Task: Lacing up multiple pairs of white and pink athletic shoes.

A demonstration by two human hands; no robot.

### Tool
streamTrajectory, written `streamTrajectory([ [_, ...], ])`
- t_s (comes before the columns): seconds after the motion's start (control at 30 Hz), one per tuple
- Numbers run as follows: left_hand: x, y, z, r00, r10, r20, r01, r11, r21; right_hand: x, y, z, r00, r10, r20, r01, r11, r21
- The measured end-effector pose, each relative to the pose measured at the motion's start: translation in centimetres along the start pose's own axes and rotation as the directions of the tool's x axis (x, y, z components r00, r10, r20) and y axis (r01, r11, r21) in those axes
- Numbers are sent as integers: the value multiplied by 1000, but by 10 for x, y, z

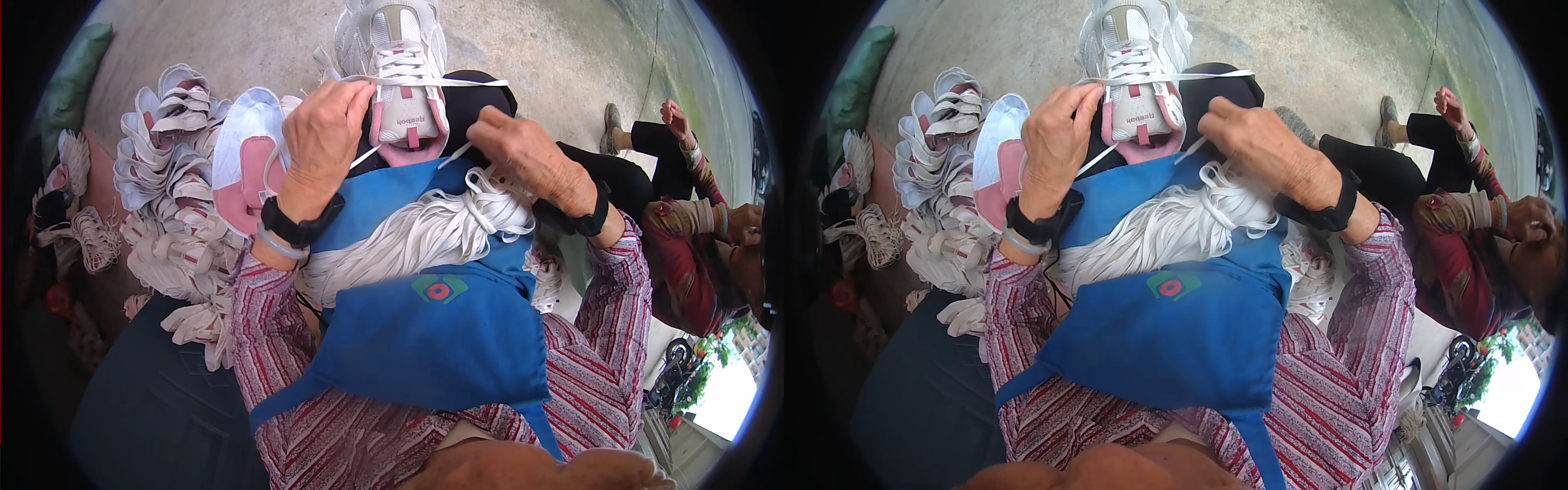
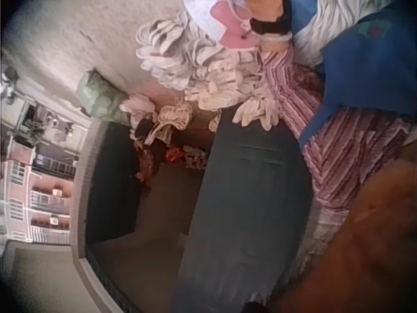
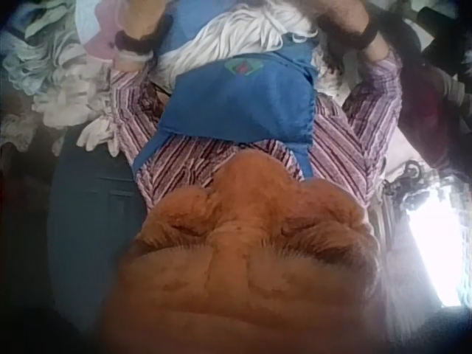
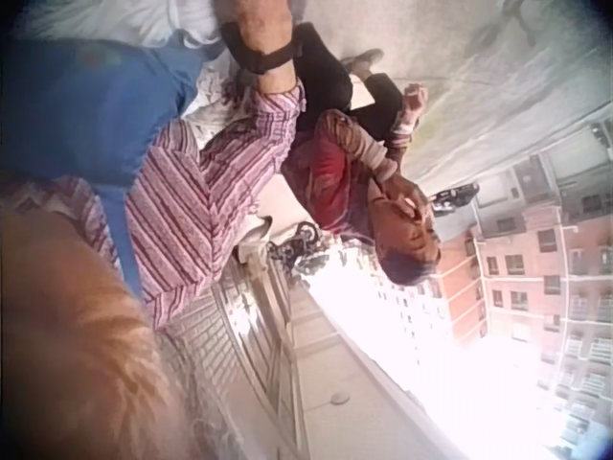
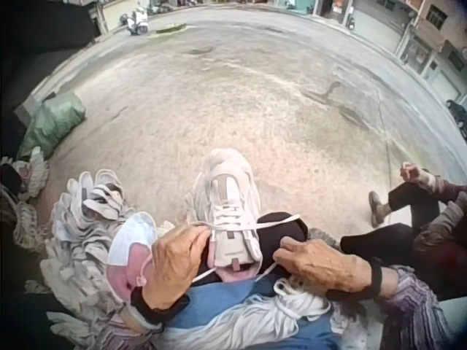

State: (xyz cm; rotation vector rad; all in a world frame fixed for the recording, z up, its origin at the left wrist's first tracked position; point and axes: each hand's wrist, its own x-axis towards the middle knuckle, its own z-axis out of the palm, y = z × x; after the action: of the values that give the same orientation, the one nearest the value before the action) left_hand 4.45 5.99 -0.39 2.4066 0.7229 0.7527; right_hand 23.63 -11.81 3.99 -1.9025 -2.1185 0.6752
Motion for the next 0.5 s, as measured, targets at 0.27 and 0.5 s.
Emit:
streamTrajectory([
  [0.27,-7,19,-9,974,93,205,-154,941,303,10,6,14,984,48,-172,-65,994,-90],
  [0.5,4,-1,-12,961,151,231,-186,973,135,19,4,16,985,-45,-168,51,998,27],
])
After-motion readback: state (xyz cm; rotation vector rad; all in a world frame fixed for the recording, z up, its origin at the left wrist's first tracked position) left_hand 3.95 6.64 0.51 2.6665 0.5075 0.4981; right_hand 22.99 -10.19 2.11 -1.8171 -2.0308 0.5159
